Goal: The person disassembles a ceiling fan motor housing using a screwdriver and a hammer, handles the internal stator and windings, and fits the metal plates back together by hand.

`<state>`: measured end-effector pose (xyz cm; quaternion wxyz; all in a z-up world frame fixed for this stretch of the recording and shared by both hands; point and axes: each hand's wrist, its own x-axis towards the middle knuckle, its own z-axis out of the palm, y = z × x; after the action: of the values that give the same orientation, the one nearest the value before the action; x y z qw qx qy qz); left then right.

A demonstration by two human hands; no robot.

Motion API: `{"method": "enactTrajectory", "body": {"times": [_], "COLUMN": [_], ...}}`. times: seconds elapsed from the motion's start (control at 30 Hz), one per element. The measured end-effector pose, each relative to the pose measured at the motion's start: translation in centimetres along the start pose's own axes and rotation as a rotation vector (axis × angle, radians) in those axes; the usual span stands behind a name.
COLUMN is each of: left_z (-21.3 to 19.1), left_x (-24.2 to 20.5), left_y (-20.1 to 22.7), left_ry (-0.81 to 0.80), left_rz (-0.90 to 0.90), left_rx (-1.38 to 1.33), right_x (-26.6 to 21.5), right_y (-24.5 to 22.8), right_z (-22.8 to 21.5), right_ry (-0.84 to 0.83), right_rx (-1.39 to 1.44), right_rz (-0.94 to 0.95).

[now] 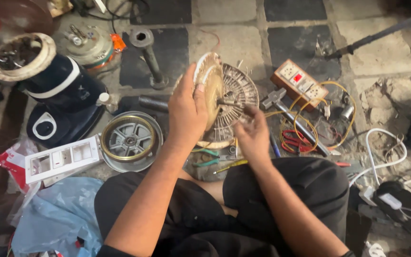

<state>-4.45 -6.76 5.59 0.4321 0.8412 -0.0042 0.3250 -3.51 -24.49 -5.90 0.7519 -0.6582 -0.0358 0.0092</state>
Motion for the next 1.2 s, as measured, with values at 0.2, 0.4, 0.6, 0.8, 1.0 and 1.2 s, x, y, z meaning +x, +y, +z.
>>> {"method": "enactTrajectory", "body": {"times": [0.2, 0.4, 0.6, 0.8, 1.0, 1.2], "left_z": [0.4, 2.3, 2.1, 3.8, 3.7, 1.6], "left_x": [1.1, 2.0, 2.9, 2.4, 2.4, 3.3], "left_y": [-0.5, -0.9, -1.5, 0.9, 1.0, 0.5], "left_ry": [-0.145, -0.163, -0.180, -0.332, -0.297, -0.319], "left_rz": [0.097, 0.032, 0.096, -0.032, 0.048, -0.011], "left_rx": [0.015, 0.044, 0.097, 0.109, 0.095, 0.169], "right_x": [3.0, 5.5, 4.7, 2.0, 0.5, 1.5], "right_y": [-3.4, -0.9, 6.2, 7.6, 13.9, 5.0], "right_z": [-4.6, -7.7, -7.8, -7.8, -6.4, -5.8], "right_ry": [0.107, 0.088, -0.122, -0.758, -0.902, -0.905], "right_rx": [-0.329, -0.656, -0.977, -1.332, -1.750, -1.533], "right_rz": [-0.157, -0.181, 0.221, 0.240, -0.051, 0.150]}}
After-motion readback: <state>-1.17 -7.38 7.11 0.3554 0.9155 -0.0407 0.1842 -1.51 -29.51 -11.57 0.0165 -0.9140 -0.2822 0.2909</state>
